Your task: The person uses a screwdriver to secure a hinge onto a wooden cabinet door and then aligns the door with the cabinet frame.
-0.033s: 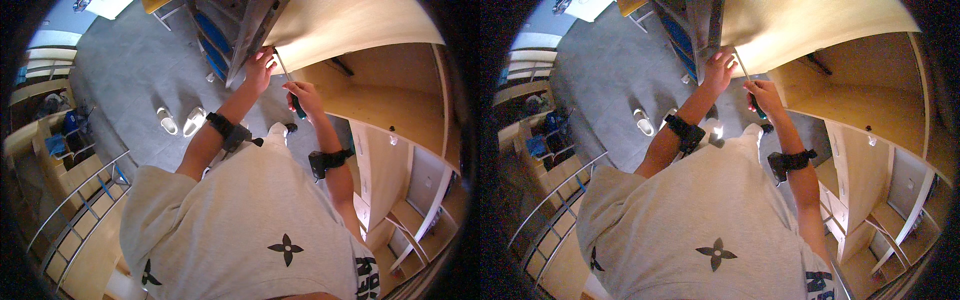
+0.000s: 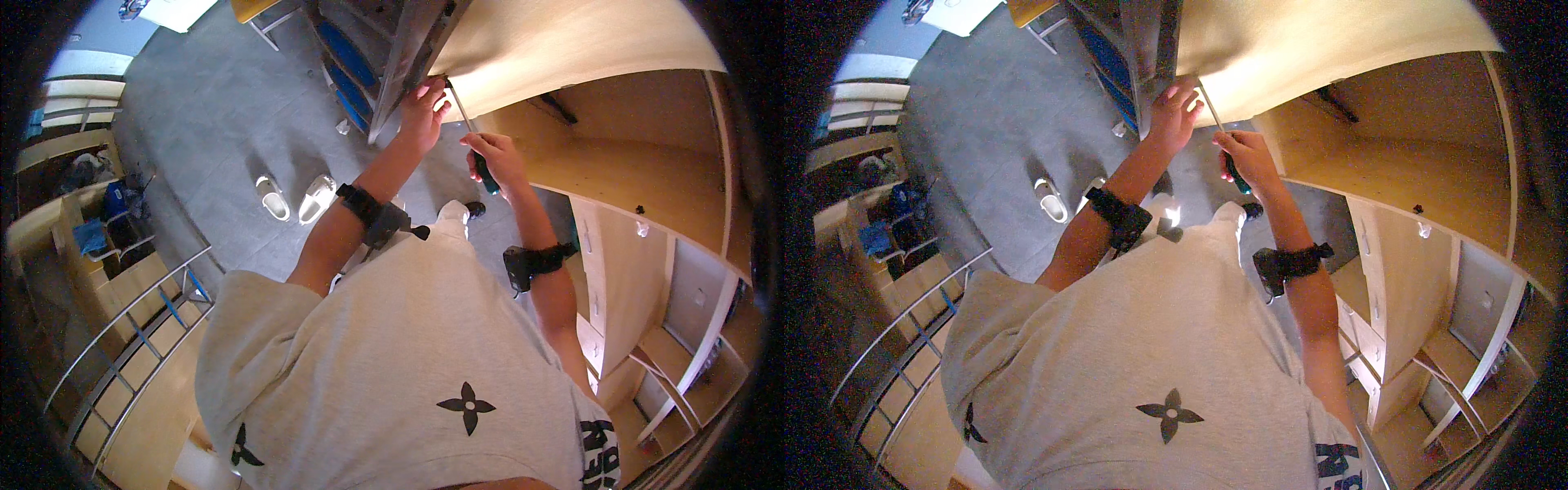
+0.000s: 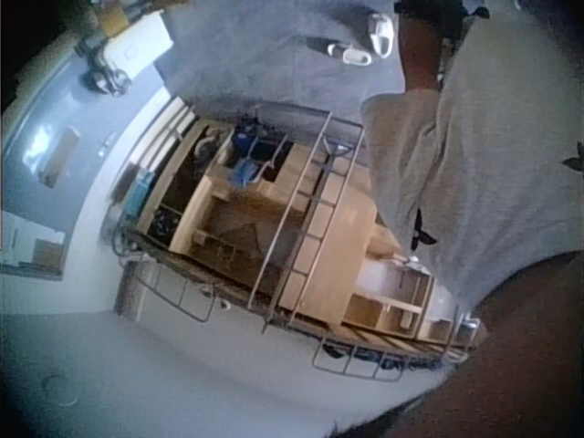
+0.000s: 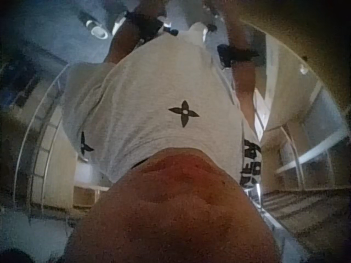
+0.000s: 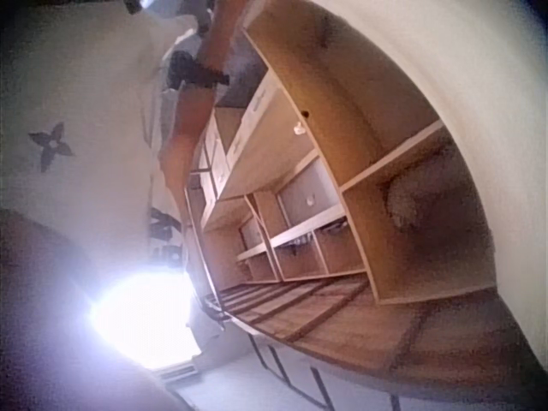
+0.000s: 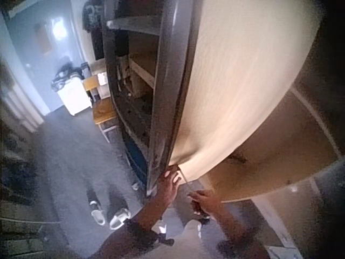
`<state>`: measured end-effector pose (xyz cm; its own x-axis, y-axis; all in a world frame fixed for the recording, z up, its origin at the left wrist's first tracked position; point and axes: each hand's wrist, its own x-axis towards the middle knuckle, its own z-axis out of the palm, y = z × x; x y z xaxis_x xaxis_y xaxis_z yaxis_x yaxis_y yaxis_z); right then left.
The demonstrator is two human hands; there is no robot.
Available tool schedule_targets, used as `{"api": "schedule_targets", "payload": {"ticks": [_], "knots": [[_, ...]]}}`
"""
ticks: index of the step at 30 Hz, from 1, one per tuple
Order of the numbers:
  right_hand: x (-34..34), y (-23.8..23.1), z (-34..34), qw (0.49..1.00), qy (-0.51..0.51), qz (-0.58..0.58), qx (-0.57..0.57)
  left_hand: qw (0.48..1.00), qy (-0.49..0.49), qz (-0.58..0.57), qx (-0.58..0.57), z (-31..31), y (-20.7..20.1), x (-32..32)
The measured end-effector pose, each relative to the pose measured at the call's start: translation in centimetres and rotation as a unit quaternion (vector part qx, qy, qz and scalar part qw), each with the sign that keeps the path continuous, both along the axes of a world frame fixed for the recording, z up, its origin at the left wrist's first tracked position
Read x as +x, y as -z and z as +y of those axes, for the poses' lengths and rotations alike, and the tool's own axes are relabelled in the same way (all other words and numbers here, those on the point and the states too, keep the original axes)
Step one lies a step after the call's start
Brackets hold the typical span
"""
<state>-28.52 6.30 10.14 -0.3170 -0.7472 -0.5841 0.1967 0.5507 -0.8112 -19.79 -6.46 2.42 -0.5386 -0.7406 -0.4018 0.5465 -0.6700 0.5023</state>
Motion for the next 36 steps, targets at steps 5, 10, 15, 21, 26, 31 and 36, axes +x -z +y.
{"api": "schedule_targets", "payload": {"ticks": [5, 10, 15, 21, 26, 31, 36], "knots": [[0.2, 0.3, -0.1, 1.000, 0.002, 0.004, -0.015, 0.999, -0.015, 0.041, 0.016, 0.3, 1.1, -0.5], [-0.6, 0.7, 0.1, 0.993, 0.000, -0.115, -0.014, 0.982, 0.022, 0.073, 0.172, 0.8, 1.8, 0.3], [-0.7, 1.6, 0.0, 0.928, 0.058, -0.366, -0.043, 0.941, 0.305, 0.145, 0.011, 0.5, 0.8, 2.0], [1.8, 1.9, 2.8, 0.967, 0.119, -0.222, -0.041, 0.953, 0.282, -0.063, -0.089, 0.4, -1.3, 2.1], [3.7, 2.5, 5.3, 0.971, 0.199, -0.086, -0.102, 0.955, 0.260, -0.113, -0.083, 0.7, -2.0, 2.0], [4.3, 4.1, 6.1, 0.924, 0.295, -0.213, -0.118, 0.952, 0.295, -0.032, -0.072, 0.9, -2.2, 2.6], [3.8, 4.5, 6.2, 0.818, 0.340, -0.446, -0.129, 0.904, 0.410, 0.076, -0.090, 2.3, -2.0, 3.7]]}}
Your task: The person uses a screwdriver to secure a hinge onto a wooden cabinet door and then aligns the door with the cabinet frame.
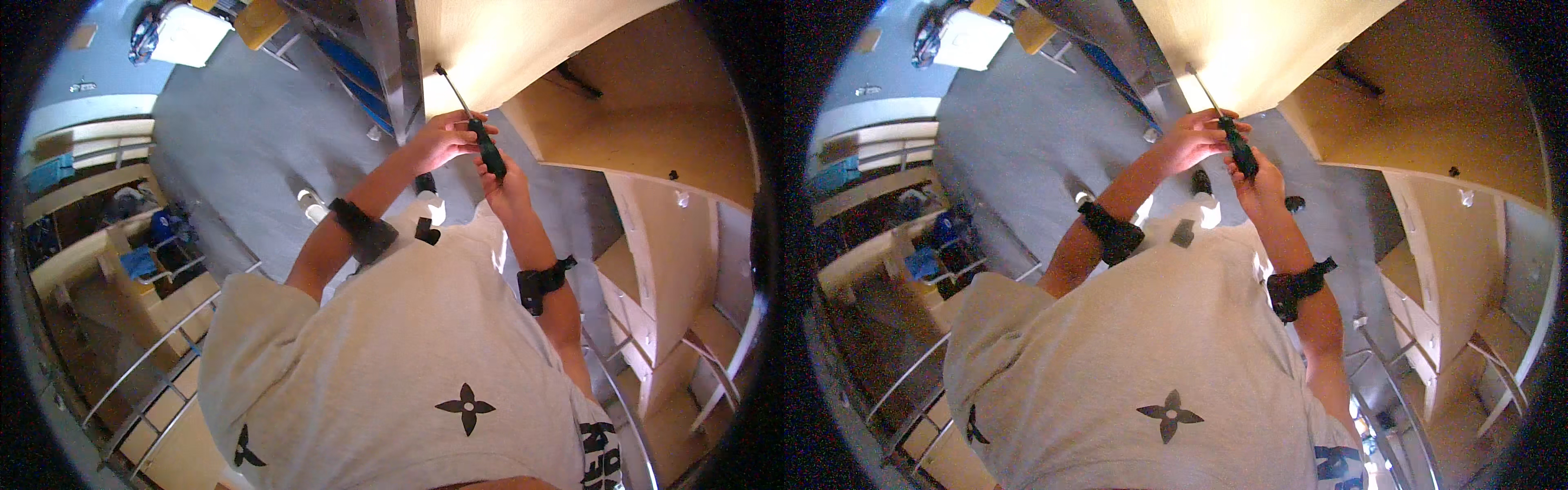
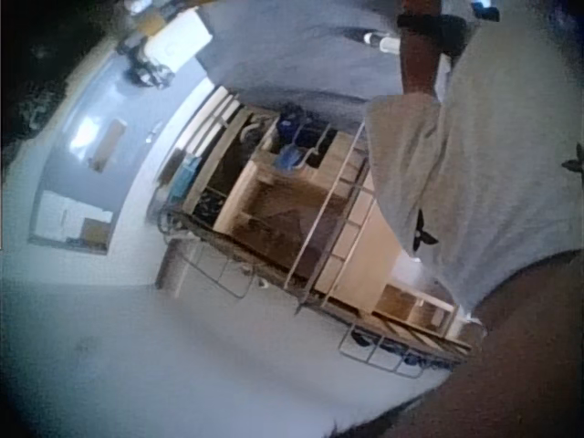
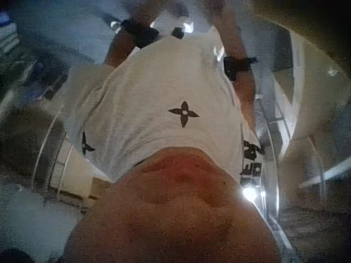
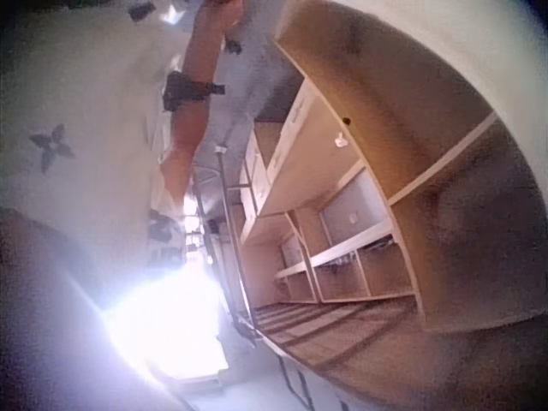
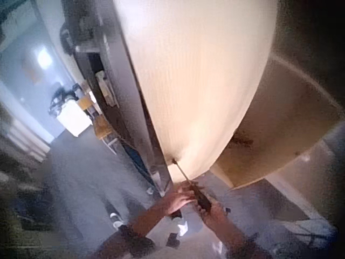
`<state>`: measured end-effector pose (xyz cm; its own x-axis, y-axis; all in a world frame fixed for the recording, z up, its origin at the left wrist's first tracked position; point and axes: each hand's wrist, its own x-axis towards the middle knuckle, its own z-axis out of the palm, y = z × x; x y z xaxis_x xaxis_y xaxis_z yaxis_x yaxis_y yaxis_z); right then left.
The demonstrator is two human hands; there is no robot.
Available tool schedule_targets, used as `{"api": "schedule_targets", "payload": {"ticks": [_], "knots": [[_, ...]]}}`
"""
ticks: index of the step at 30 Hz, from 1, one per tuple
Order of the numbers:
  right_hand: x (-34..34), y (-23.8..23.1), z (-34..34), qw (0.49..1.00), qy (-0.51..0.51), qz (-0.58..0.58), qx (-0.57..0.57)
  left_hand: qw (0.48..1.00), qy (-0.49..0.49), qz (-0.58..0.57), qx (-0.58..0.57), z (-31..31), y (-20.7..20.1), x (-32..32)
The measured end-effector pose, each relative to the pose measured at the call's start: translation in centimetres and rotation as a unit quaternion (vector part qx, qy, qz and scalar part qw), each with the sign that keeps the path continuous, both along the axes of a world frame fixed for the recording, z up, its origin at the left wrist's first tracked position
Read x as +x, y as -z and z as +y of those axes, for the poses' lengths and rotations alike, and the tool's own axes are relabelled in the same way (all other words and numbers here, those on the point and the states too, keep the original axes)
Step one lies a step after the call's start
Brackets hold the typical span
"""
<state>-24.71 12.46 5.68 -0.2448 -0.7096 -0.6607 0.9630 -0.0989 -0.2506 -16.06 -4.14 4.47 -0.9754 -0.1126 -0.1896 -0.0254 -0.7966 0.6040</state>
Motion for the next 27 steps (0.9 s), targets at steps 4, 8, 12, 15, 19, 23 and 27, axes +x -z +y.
{"api": "schedule_targets", "payload": {"ticks": [4, 8, 12, 15, 19, 23, 27], "knots": [[1.2, -0.1, 0.2, 0.976, 0.012, 0.215, 0.037, 0.988, -0.024, -0.088, -0.125, 0.2, 0.0, -0.2], [1.8, -0.1, 1.0, 0.861, 0.003, 0.486, 0.149, 0.969, -0.046, -0.194, -0.147, 1.0, -0.2, -1.1], [1.1, -0.3, 1.5, 0.977, 0.036, 0.203, 0.063, 0.996, -0.073, 0.015, 0.050, 2.0, -1.0, -1.2], [1.4, -0.4, 1.2, 0.990, 0.044, 0.126, 0.046, 0.995, -0.066, -0.033, -0.063, 1.4, -1.1, -1.0], [3.7, -0.1, 0.7, 0.745, 0.027, 0.633, 0.209, 0.978, -0.038, -0.137, -0.150, 0.9, -0.5, -1.1], [4.7, 0.1, 0.2, 0.930, 0.155, 0.299, 0.148, 0.997, -0.010, 0.049, 0.051, 0.2, 0.3, -1.5], [5.4, -0.6, -0.4, 0.845, 0.142, 0.488, 0.164, 0.997, 0.046, -0.033, -0.057, -1.5, 0.3, -1.5]]}}
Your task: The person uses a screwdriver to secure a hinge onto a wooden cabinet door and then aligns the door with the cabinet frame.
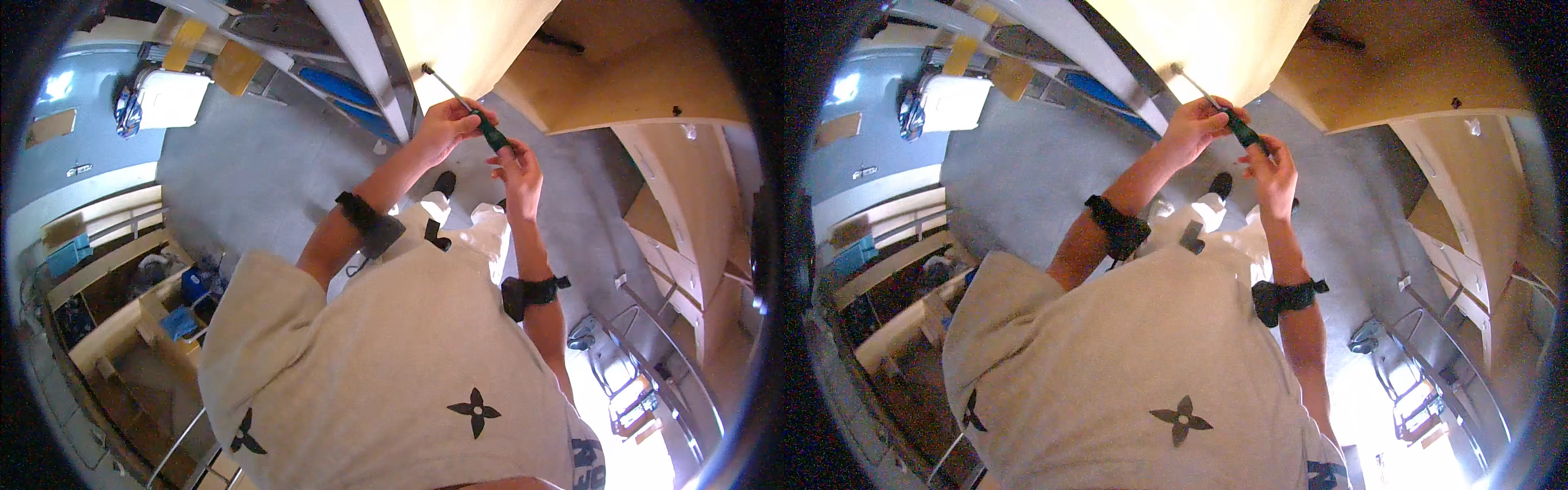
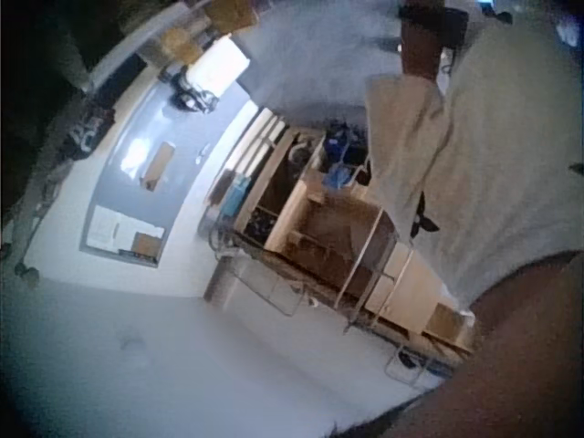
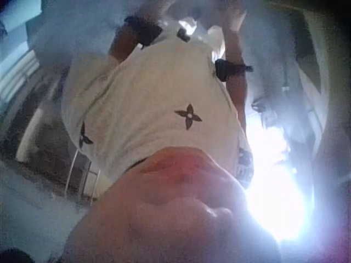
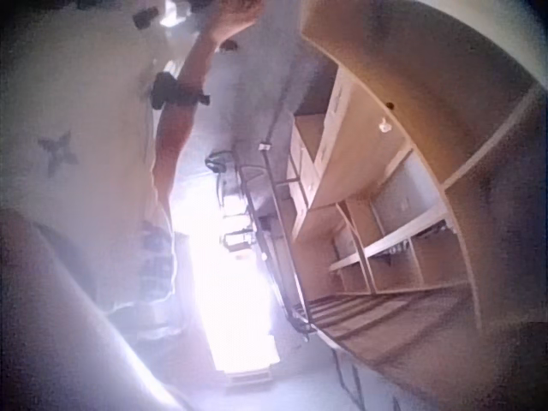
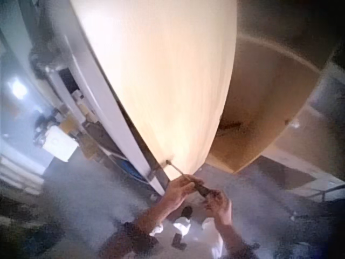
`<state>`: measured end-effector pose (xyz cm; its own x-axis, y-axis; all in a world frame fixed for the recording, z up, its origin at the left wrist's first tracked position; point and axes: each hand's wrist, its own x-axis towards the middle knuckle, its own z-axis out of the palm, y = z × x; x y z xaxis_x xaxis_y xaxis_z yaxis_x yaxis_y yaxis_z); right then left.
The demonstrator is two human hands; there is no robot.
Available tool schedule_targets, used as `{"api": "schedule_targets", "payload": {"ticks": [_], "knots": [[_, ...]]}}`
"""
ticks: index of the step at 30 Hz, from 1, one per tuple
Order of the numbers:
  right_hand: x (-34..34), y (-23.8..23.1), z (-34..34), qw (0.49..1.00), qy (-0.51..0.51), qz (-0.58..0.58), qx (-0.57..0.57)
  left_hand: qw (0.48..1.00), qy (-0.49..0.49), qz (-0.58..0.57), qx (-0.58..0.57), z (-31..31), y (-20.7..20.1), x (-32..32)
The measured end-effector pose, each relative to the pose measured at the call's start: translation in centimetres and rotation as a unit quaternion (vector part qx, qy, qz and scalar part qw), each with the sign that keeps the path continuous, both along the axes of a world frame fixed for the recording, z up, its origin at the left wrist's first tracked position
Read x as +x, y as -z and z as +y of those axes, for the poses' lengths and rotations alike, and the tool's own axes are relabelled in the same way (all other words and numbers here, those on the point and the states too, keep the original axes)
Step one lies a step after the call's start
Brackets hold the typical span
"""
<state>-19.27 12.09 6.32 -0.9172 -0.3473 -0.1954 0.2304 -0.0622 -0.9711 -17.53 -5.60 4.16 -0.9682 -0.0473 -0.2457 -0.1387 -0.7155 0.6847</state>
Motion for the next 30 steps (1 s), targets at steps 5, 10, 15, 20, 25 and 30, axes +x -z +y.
{"api": "schedule_targets", "payload": {"ticks": [5, 10, 15, 20, 25, 30], "knots": [[0.1, -0.9, 0.2, 0.994, -0.032, -0.097, 0.046, 0.998, -0.018, 0.025, 0.053, 0.2, -0.2, 0.0], [0.3, -0.6, 0.1, 0.986, -0.017, 0.128, 0.104, 0.999, 0.007, 0.034, -0.018, -0.2, -0.4, 0.0], [-0.1, -1.6, 0.0, 0.994, -0.033, -0.013, 0.099, 0.998, -0.017, 0.040, 0.038, 0.0, -0.7, 0.3], [0.1, -2.4, -0.5, 0.998, -0.019, 0.023, 0.050, 0.999, -0.014, 0.042, -0.004, 0.2, -0.5, 0.7], [0.5, -2.3, -0.8, 0.981, -0.021, 0.140, 0.132, 0.996, -0.036, 0.032, 0.081, 0.2, -0.3, 0.7], [0.2, -2.5, -0.6, 0.997, -0.064, 0.013, 0.044, 0.997, -0.039, 0.052, 0.029, 0.1, -0.2, 1.0]]}}
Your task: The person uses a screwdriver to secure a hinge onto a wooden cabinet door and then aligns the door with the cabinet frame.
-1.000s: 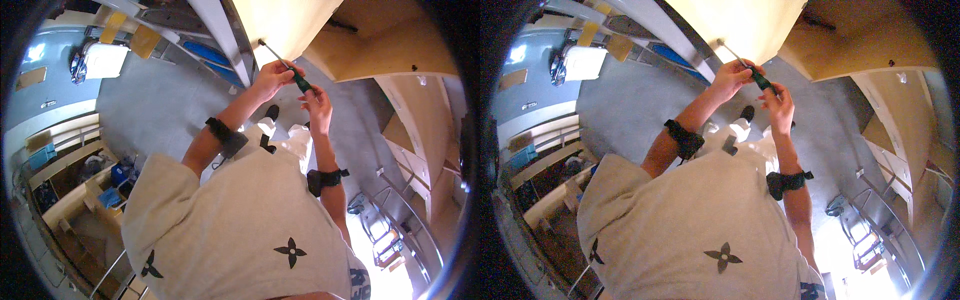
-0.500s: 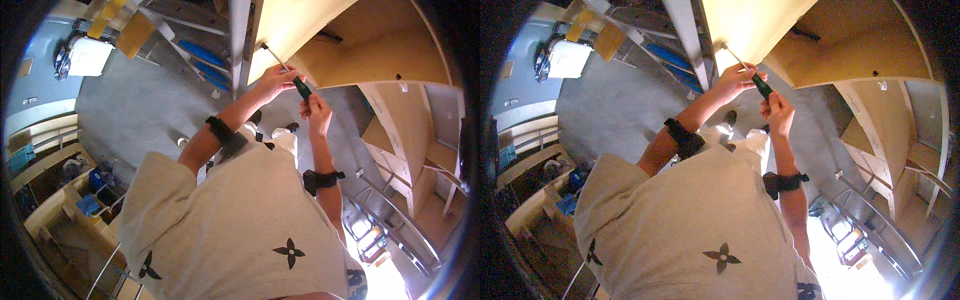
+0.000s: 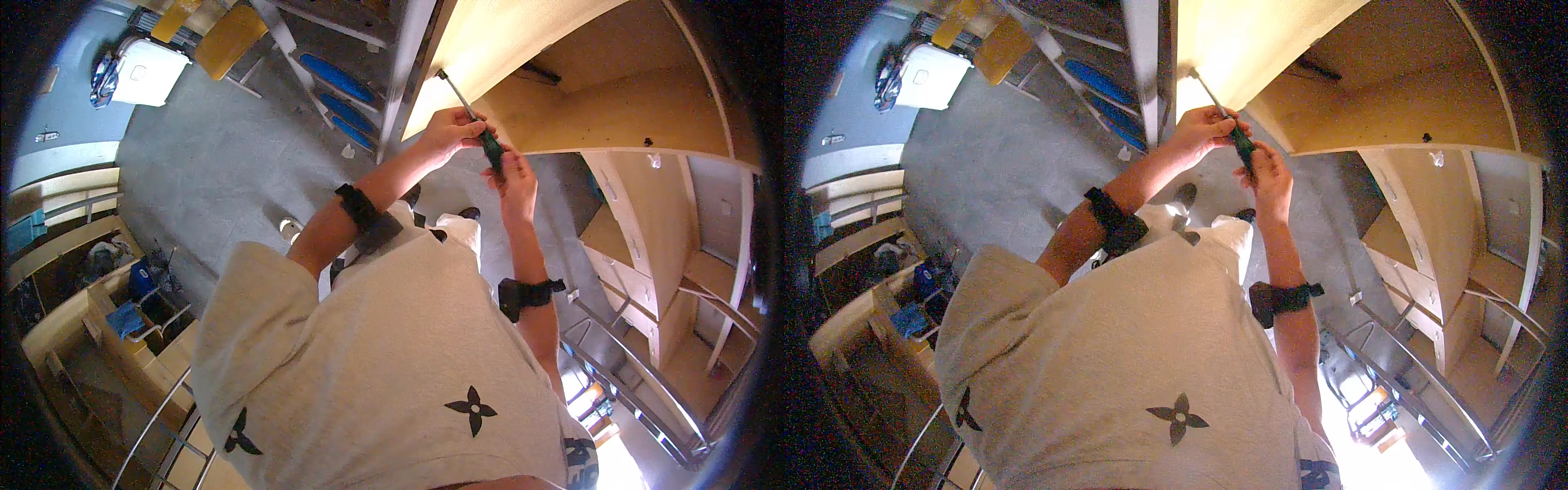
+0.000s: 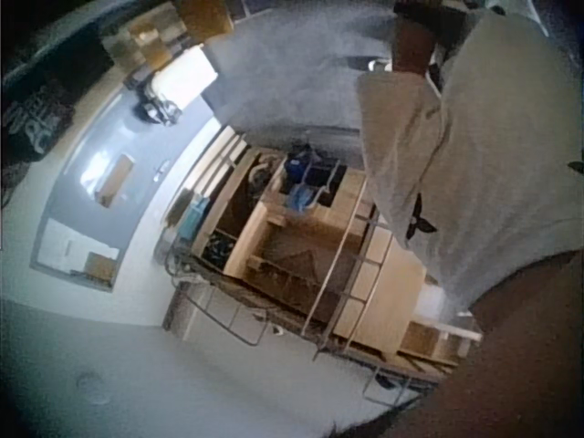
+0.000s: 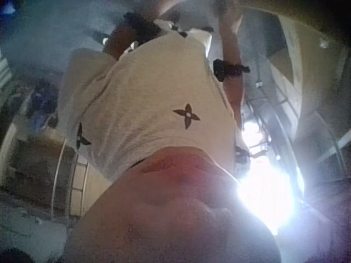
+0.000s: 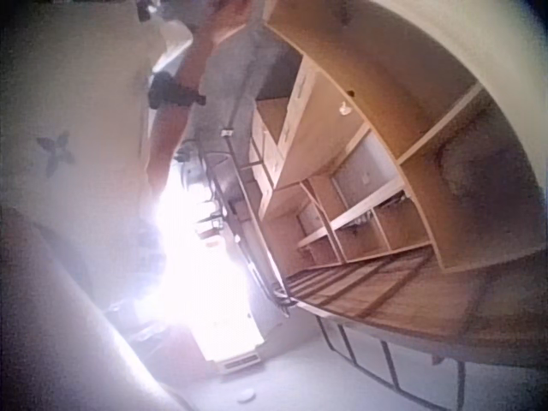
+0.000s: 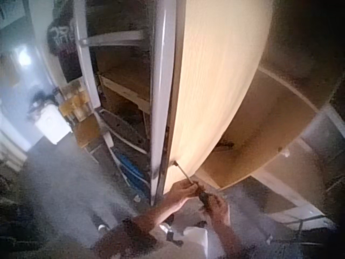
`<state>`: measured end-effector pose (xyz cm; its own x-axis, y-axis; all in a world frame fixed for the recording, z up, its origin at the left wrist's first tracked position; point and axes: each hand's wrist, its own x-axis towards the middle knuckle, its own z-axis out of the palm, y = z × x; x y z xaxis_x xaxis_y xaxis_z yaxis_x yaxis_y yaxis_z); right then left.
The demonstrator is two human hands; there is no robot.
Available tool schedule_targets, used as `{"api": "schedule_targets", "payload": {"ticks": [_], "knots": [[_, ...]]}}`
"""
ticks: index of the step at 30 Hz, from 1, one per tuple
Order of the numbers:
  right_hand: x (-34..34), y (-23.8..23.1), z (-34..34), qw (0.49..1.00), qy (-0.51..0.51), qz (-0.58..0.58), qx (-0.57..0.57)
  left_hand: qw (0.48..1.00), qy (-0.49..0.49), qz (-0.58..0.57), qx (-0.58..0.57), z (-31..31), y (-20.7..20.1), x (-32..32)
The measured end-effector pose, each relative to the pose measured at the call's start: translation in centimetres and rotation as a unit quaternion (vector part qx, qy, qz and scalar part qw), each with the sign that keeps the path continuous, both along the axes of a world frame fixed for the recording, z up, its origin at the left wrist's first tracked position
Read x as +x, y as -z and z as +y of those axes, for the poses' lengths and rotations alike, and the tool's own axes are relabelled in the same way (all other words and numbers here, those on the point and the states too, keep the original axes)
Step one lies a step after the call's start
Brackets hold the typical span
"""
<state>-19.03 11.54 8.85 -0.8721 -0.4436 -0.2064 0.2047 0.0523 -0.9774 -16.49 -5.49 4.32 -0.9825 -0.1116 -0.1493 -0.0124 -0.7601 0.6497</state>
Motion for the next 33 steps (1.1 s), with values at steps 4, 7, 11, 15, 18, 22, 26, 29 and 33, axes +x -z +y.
{"api": "schedule_targets", "payload": {"ticks": [4, 7, 11, 15, 18, 22, 26, 29, 33], "knots": [[0.2, 0.0, -0.1, 0.978, -0.006, 0.183, 0.103, 0.999, 0.010, -0.040, 0.025, -0.1, -0.1, -0.1], [0.3, 0.0, -0.2, 0.994, -0.008, -0.109, -0.011, 0.998, 0.005, 0.008, 0.060, 0.0, -0.2, -0.2], [0.5, 0.0, -0.5, 0.983, -0.024, 0.163, 0.082, 1.000, 0.012, -0.013, 0.009, -0.2, 0.1, -0.2], [0.7, 0.4, -0.6, 0.990, -0.016, 0.104, 0.097, 0.974, -0.052, 0.035, 0.217, -1.4, 1.6, -0.8], [0.6, 0.5, -0.6, 0.995, -0.015, 0.064, 0.076, 0.924, -0.221, -0.057, 0.308, -3.0, 3.2, -1.4], [0.3, 0.3, -0.6, 0.994, -0.012, 0.072, 0.080, 0.912, -0.210, -0.047, 0.348, -4.4, 5.0, -2.3], [0.1, -0.1, -0.7, 0.993, -0.023, 0.078, 0.088, 0.914, -0.224, -0.054, 0.335, -4.5, 5.6, -3.3], [-0.1, -0.1, -0.6, 0.993, -0.027, 0.080, 0.083, 0.914, -0.220, -0.035, 0.340, -4.4, 5.4, -3.5], [-0.3, 0.2, -0.4, 0.994, -0.026, 0.074, 0.076, 0.910, -0.220, -0.020, 0.351, -4.4, 5.0, -3.2]]}}
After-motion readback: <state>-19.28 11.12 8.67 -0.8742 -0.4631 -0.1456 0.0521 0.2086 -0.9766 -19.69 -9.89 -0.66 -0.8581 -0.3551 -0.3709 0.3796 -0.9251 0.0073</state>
